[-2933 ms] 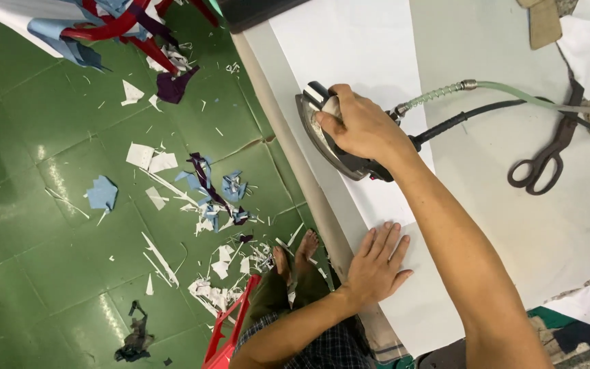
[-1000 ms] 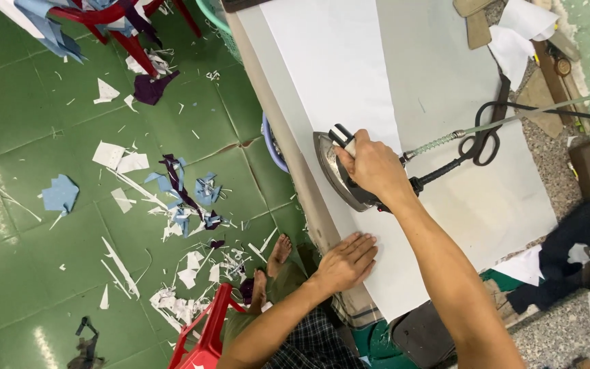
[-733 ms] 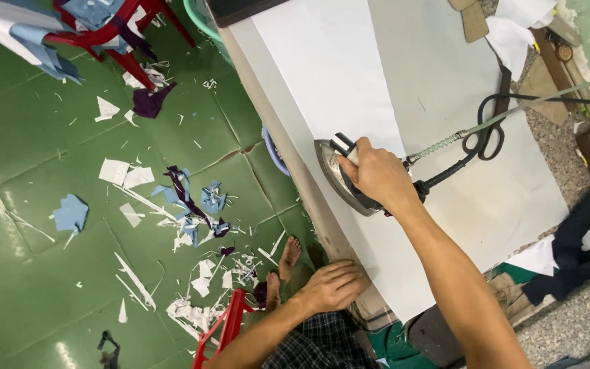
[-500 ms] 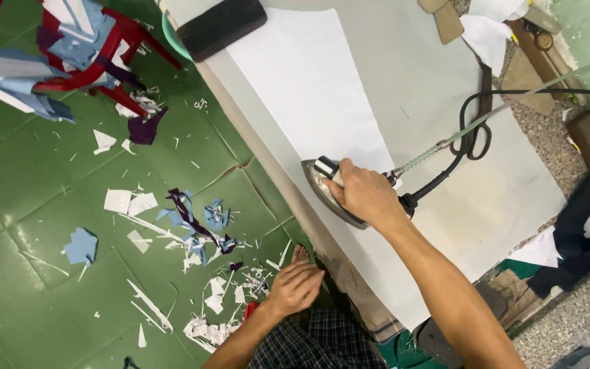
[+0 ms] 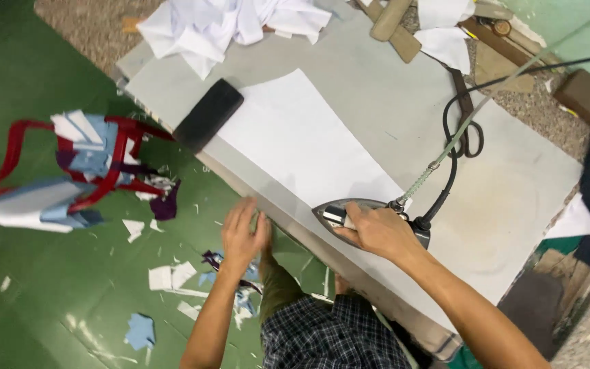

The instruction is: The person irons a white fabric piece on a table using a steam iron and a black pressing block. They then use scissors to trim the edges of the fabric. After cutting, the person folds the fabric and irons it again.

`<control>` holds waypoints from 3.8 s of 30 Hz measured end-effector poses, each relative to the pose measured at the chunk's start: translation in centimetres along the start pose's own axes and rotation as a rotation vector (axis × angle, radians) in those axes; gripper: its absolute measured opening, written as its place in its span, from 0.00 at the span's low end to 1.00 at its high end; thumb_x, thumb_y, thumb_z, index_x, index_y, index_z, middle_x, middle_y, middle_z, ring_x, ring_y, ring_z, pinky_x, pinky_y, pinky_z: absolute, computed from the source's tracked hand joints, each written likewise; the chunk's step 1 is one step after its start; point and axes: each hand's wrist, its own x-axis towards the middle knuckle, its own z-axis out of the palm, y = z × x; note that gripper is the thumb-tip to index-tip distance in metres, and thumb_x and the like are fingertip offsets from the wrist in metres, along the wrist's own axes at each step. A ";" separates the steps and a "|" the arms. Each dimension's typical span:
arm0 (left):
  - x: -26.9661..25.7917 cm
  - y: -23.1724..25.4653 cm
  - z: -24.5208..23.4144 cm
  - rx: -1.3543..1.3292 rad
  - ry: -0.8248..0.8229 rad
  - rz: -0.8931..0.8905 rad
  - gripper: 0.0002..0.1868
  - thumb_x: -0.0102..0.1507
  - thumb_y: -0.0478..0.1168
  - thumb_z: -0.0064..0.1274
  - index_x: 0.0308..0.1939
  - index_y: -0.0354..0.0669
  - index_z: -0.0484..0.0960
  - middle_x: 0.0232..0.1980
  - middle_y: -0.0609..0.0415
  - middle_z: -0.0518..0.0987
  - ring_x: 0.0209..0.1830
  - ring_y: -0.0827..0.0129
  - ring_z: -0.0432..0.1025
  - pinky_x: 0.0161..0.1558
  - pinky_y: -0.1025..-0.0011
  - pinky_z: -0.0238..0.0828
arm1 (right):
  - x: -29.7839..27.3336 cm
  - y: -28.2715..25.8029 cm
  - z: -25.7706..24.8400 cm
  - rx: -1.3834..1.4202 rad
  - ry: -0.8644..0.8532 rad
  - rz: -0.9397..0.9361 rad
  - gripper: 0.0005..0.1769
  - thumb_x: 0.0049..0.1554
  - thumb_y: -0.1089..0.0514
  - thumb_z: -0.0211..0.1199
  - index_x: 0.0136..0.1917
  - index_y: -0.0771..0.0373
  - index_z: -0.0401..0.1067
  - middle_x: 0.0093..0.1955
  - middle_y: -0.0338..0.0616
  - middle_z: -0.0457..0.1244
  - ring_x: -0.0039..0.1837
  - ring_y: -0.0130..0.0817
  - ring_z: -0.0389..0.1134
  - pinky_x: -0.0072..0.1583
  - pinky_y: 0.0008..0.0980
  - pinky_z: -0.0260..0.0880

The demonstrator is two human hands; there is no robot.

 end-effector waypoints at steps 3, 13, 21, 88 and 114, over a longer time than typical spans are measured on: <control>8.7 -5.2 0.5 0.063 -0.101 0.052 0.24 0.64 0.38 0.60 0.61 0.29 0.76 0.60 0.34 0.75 0.61 0.40 0.71 0.60 0.47 0.68 | 0.0 0.6 1.0 0.004 -0.011 0.067 0.27 0.63 0.35 0.54 0.57 0.62 0.67 0.42 0.60 0.71 0.47 0.56 0.77 0.49 0.48 0.77; 15.7 -18.8 5.4 0.398 -0.300 0.159 0.44 0.65 0.64 0.56 0.76 0.39 0.66 0.74 0.30 0.63 0.73 0.40 0.59 0.68 0.44 0.53 | -3.0 0.6 7.0 0.109 0.100 0.409 0.27 0.63 0.31 0.51 0.53 0.56 0.63 0.39 0.53 0.70 0.43 0.52 0.76 0.48 0.46 0.77; 15.4 -20.4 5.9 0.284 -0.422 0.004 0.36 0.68 0.52 0.59 0.77 0.41 0.69 0.63 0.29 0.68 0.64 0.39 0.64 0.67 0.48 0.55 | -8.0 2.2 9.4 0.117 0.039 0.441 0.26 0.63 0.31 0.49 0.53 0.55 0.61 0.39 0.51 0.68 0.42 0.51 0.76 0.47 0.45 0.77; 16.4 -24.2 -2.7 0.018 -0.935 0.359 0.38 0.65 0.62 0.55 0.75 0.57 0.62 0.67 0.37 0.65 0.66 0.45 0.63 0.54 0.44 0.76 | 32.5 -8.8 -2.1 0.092 0.291 0.201 0.35 0.64 0.30 0.50 0.64 0.64 0.62 0.35 0.52 0.65 0.31 0.55 0.67 0.27 0.51 0.66; 24.1 -16.0 7.4 -0.297 -0.922 0.756 0.35 0.57 0.61 0.67 0.63 0.51 0.78 0.60 0.40 0.74 0.62 0.48 0.68 0.64 0.52 0.65 | 35.6 1.8 -8.2 -0.193 0.542 0.133 0.29 0.65 0.32 0.56 0.46 0.61 0.67 0.27 0.43 0.60 0.23 0.44 0.61 0.23 0.43 0.58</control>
